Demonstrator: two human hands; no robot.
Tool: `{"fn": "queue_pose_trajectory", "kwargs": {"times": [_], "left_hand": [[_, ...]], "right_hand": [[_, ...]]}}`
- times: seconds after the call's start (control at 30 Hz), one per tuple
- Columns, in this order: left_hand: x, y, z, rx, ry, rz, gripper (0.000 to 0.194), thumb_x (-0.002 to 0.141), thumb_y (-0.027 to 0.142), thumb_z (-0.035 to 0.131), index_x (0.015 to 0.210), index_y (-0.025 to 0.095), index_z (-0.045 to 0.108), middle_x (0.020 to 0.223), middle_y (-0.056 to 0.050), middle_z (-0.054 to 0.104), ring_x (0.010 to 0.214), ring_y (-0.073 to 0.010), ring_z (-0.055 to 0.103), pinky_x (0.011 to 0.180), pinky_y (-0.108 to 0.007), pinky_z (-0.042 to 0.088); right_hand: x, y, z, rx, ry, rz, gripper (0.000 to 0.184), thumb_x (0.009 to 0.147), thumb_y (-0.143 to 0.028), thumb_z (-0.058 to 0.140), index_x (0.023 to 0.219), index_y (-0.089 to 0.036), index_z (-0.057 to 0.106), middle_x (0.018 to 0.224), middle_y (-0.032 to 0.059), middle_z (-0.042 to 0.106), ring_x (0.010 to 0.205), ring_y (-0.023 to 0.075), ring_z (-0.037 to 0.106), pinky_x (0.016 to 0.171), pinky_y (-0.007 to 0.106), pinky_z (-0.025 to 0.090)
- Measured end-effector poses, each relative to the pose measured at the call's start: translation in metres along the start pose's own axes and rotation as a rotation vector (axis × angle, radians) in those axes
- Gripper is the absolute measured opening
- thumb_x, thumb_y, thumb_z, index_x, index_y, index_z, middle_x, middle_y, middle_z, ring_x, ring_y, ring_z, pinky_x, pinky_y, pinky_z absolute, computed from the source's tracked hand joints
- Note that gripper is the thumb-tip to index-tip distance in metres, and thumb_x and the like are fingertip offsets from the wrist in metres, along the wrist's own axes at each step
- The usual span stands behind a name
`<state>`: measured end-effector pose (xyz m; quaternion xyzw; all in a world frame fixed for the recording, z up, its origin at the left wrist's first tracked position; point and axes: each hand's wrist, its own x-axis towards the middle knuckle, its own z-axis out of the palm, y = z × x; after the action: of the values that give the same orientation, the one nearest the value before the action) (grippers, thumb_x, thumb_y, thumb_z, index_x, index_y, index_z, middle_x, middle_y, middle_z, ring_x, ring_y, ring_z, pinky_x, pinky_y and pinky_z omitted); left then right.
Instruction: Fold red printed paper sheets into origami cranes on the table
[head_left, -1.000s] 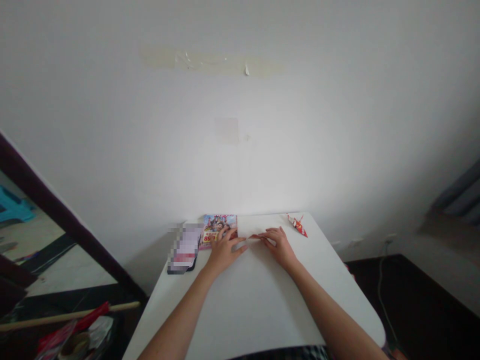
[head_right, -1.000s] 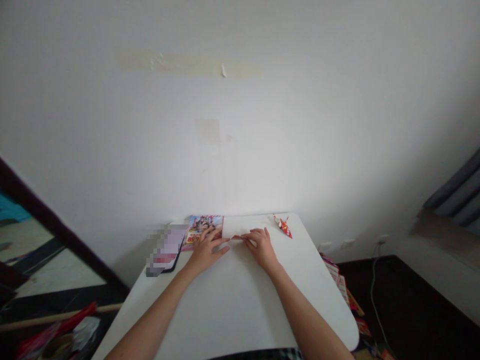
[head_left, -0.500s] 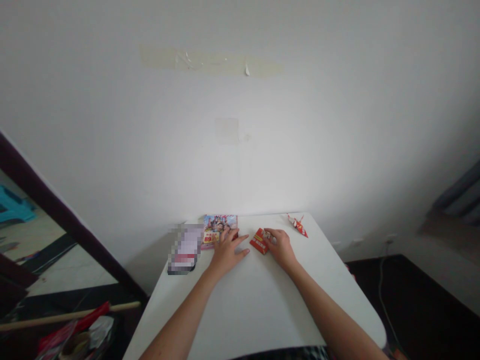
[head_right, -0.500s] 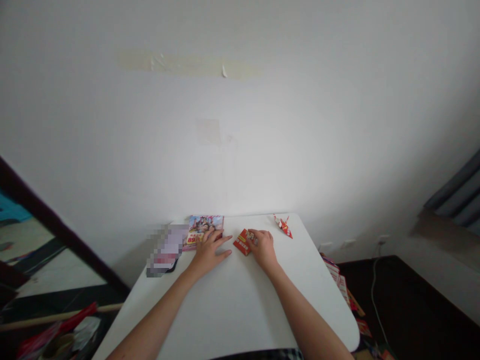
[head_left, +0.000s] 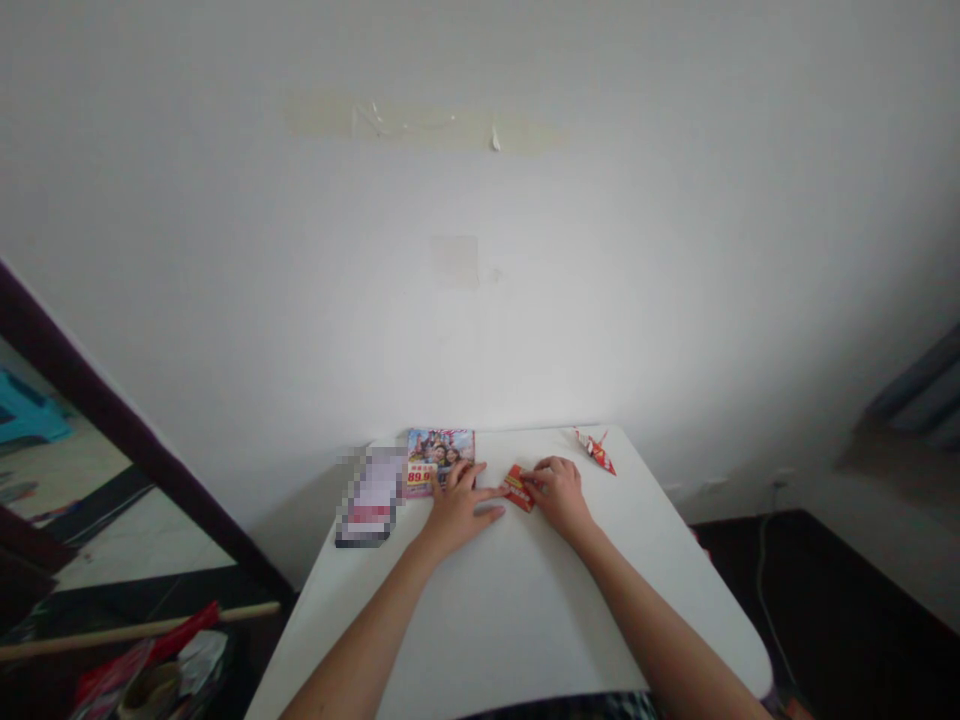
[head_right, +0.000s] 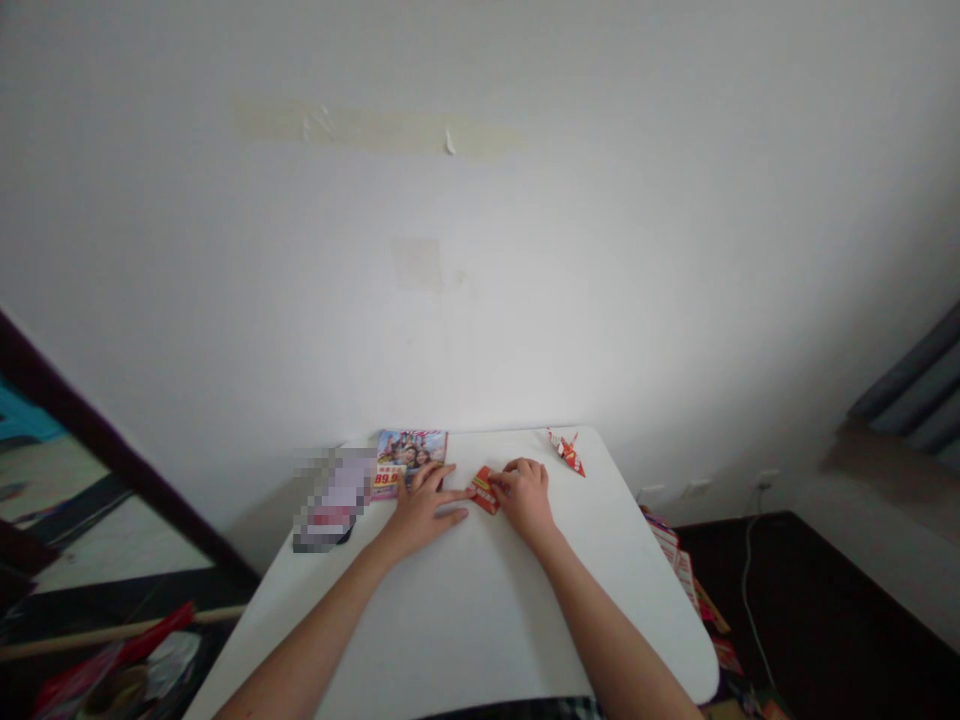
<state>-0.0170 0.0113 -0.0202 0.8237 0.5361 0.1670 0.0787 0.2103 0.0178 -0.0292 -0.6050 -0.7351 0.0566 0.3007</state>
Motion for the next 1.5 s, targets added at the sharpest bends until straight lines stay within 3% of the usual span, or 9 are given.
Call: {"fn": "queue_pose_trajectory", "kwargs": {"times": [0.23,0.47,0.97,1.1,1.3,1.5], "left_hand": [[0.0,0.002,-0.003,0.01,0.02,-0.055,0.032,0.089,0.052,0.061,0.12,0.053,0.067,0.154,0.0,0.046,0.146,-0.035,0.028,0.114,-0.075,0.008],[-0.002,0.016,-0.006,0.029,0.07,-0.043,0.037,0.088,0.049,0.062,0.125,0.046,0.066,0.154,-0.002,0.048,0.144,-0.0362,0.03,0.114,-0.075,0.009],[0.001,0.016,0.001,0.049,0.08,-0.104,0.045,0.082,0.054,0.069,0.127,0.05,0.064,0.152,-0.004,0.048,0.143,-0.0369,0.029,0.114,-0.074,0.011],[0.001,0.017,0.0,0.051,0.076,-0.108,0.049,0.079,0.059,0.069,0.127,0.051,0.063,0.152,-0.004,0.048,0.143,-0.0378,0.03,0.114,-0.074,0.012],[0.001,0.018,-0.003,0.045,0.075,-0.102,0.048,0.079,0.062,0.068,0.125,0.049,0.066,0.151,-0.006,0.048,0.143,-0.0382,0.031,0.113,-0.073,0.012],[0.001,0.017,-0.001,0.043,0.075,-0.092,0.048,0.079,0.061,0.068,0.126,0.05,0.065,0.151,-0.005,0.048,0.143,-0.0379,0.03,0.115,-0.072,0.01]], "right_hand": [[0.002,0.005,-0.002,0.017,-0.03,0.006,0.024,0.089,-0.028,0.068,0.108,-0.04,0.076,0.116,0.0062,0.063,0.115,0.0248,0.051,0.104,0.042,0.037],[0.0,0.007,0.0,0.069,-0.008,-0.099,0.02,0.086,-0.03,0.071,0.104,-0.037,0.077,0.12,0.0058,0.065,0.117,0.0275,0.049,0.105,0.047,0.037],[0.001,0.006,-0.001,0.104,-0.058,-0.203,0.025,0.087,-0.034,0.07,0.111,-0.034,0.075,0.121,0.0028,0.07,0.117,0.0253,0.054,0.106,0.045,0.037],[0.004,0.013,-0.004,0.15,-0.075,-0.231,0.025,0.087,-0.026,0.066,0.108,-0.033,0.076,0.118,0.0027,0.072,0.115,0.0237,0.057,0.105,0.044,0.039],[0.008,0.024,-0.012,0.261,-0.134,-0.249,0.049,0.073,-0.002,0.051,0.103,-0.03,0.078,0.116,0.0004,0.074,0.117,0.0223,0.059,0.103,0.042,0.044],[0.009,0.026,-0.014,0.266,-0.14,-0.229,0.038,0.075,-0.009,0.058,0.099,-0.031,0.079,0.112,0.0014,0.075,0.115,0.0238,0.06,0.103,0.043,0.045]]}}
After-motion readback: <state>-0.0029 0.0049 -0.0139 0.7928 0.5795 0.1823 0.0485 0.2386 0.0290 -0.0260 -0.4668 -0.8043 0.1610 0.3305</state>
